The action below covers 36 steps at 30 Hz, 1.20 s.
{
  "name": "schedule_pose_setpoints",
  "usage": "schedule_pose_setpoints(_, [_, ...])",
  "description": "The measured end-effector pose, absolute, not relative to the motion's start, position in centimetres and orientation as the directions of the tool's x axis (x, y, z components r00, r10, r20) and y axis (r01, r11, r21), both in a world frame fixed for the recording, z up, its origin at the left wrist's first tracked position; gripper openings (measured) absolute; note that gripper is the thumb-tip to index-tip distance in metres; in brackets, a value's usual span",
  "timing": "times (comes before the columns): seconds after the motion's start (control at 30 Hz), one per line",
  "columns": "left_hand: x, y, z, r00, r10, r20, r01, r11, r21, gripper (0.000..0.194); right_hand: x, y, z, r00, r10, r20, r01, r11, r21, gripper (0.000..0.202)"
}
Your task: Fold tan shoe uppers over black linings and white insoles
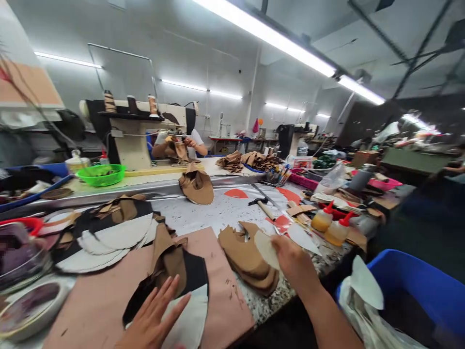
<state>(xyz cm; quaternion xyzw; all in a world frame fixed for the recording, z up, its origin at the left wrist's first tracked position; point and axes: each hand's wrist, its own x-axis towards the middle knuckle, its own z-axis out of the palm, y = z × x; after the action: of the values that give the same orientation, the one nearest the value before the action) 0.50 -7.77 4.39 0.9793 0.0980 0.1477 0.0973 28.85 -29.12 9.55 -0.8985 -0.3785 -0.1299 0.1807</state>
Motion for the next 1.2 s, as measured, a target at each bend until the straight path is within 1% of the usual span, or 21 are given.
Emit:
schedule_pose_setpoints(0.03, [0.4,-9.1,5.2,0.91,0.289,0.296,0.192,-0.929,0.316,0.068,26.3,-28.3,9.4,0.526,0.784,0.329,0.849,-0.463,-0.255,0.024])
schedule_pose_setpoints(0.07, [0.4,-10.4,5.8,0.885,0.343,0.315,0.188,-0.882,0.432,0.072,23.9,-27.7,9.2,0.337,0.899,0.278,0.923,-0.257,-0.286,0.023])
schedule_pose_setpoints(0.1, [0.3,-11.7,6.3,0.865,0.39,0.315,0.168,-0.817,0.551,0.063,21.6,-27.1,8.9,0.161,0.958,0.237,0.947,-0.082,-0.311,0.02])
schedule_pose_setpoints(0.13, [0.1,-12.8,6.6,0.852,0.453,0.263,0.184,-0.729,0.659,0.042,19.7,-26.7,8.7,0.038,0.981,0.192,0.935,0.033,-0.353,0.018])
schedule_pose_setpoints(0.17, [-0.2,-13.6,6.8,0.835,0.515,0.195,0.213,-0.628,0.748,0.03,18.3,-26.4,8.5,-0.024,0.99,0.141,0.91,0.08,-0.407,0.016])
schedule_pose_setpoints(0.2, [-0.5,-14.2,6.7,0.804,0.583,0.117,0.25,-0.51,0.823,0.029,17.4,-26.2,8.4,-0.025,0.996,0.085,0.881,0.062,-0.469,0.013])
schedule_pose_setpoints(0.23, [-1.0,-14.5,6.6,0.76,0.65,0.03,0.289,-0.379,0.879,0.031,16.9,-26.0,8.2,0.008,1.0,0.025,0.843,0.006,-0.537,0.01])
schedule_pose_setpoints(0.3, [-2.1,-14.4,5.9,0.651,0.751,-0.107,0.314,-0.138,0.939,0.035,17.2,-25.6,7.9,0.084,0.993,-0.079,0.738,-0.115,-0.665,0.004])
schedule_pose_setpoints(0.33, [-2.6,-14.0,5.4,0.607,0.779,-0.157,0.306,-0.047,0.951,0.038,17.6,-25.2,7.6,0.11,0.988,-0.109,0.682,-0.154,-0.715,0.005])
schedule_pose_setpoints(0.4, [-3.3,-13.0,4.6,0.553,0.807,-0.206,0.286,0.048,0.957,0.04,18.4,-24.3,6.7,0.164,0.977,-0.139,0.6,-0.21,-0.772,0.011])
schedule_pose_setpoints(0.43, [-3.5,-12.5,4.4,0.535,0.82,-0.205,0.287,0.052,0.957,0.039,18.6,-23.7,6.2,0.202,0.969,-0.145,0.578,-0.237,-0.781,0.014])
schedule_pose_setpoints(0.47, [-3.6,-11.9,4.2,0.519,0.834,-0.188,0.301,0.027,0.953,0.036,18.6,-23.1,5.7,0.245,0.959,-0.143,0.571,-0.262,-0.778,0.017])
schedule_pose_setpoints(0.53, [-3.7,-10.9,4.4,0.505,0.853,-0.133,0.376,-0.079,0.923,0.03,18.5,-22.1,5.0,0.312,0.941,-0.131,0.585,-0.299,-0.754,0.022])
schedule_pose_setpoints(0.57, [-3.7,-10.5,4.6,0.516,0.849,-0.113,0.43,-0.142,0.892,0.026,18.4,-21.6,4.8,0.33,0.935,-0.13,0.597,-0.314,-0.738,0.023])
schedule_pose_setpoints(0.63, [-3.8,-9.9,5.1,0.555,0.823,-0.12,0.527,-0.236,0.816,0.021,18.2,-20.9,4.7,0.345,0.926,-0.155,0.623,-0.35,-0.699,0.022])
schedule_pose_setpoints(0.7, [-3.9,-9.6,5.4,0.579,0.799,-0.163,0.587,-0.269,0.764,0.019,18.1,-20.6,4.9,0.347,0.919,-0.185,0.65,-0.378,-0.659,0.02])
schedule_pose_setpoints(0.83, [-4.1,-9.4,5.4,0.607,0.771,-0.194,0.609,-0.295,0.736,0.017,18.0,-20.5,5.3,0.344,0.916,-0.206,0.686,-0.395,-0.611,0.019])
schedule_pose_setpoints(1.03, [-3.8,-9.3,5.2,0.608,0.781,-0.14,0.636,-0.374,0.675,0.01,17.5,-20.4,5.8,0.343,0.91,-0.233,0.741,-0.415,-0.528,0.017])
schedule_pose_setpoints(1.13, [-3.6,-9.8,5.1,0.611,0.782,-0.12,0.688,-0.45,0.57,0.009,17.2,-20.3,6.2,0.349,0.91,-0.223,0.78,-0.414,-0.469,0.016])
schedule_pose_setpoints(1.17, [-3.6,-10.1,4.9,0.618,0.779,-0.106,0.708,-0.492,0.506,0.009,17.2,-20.3,6.2,0.344,0.914,-0.213,0.802,-0.404,-0.44,0.016])
schedule_pose_setpoints(1.2, [-3.6,-10.4,4.7,0.631,0.773,-0.062,0.719,-0.554,0.42,0.011,17.1,-20.4,6.1,0.339,0.921,-0.19,0.829,-0.388,-0.403,0.017])
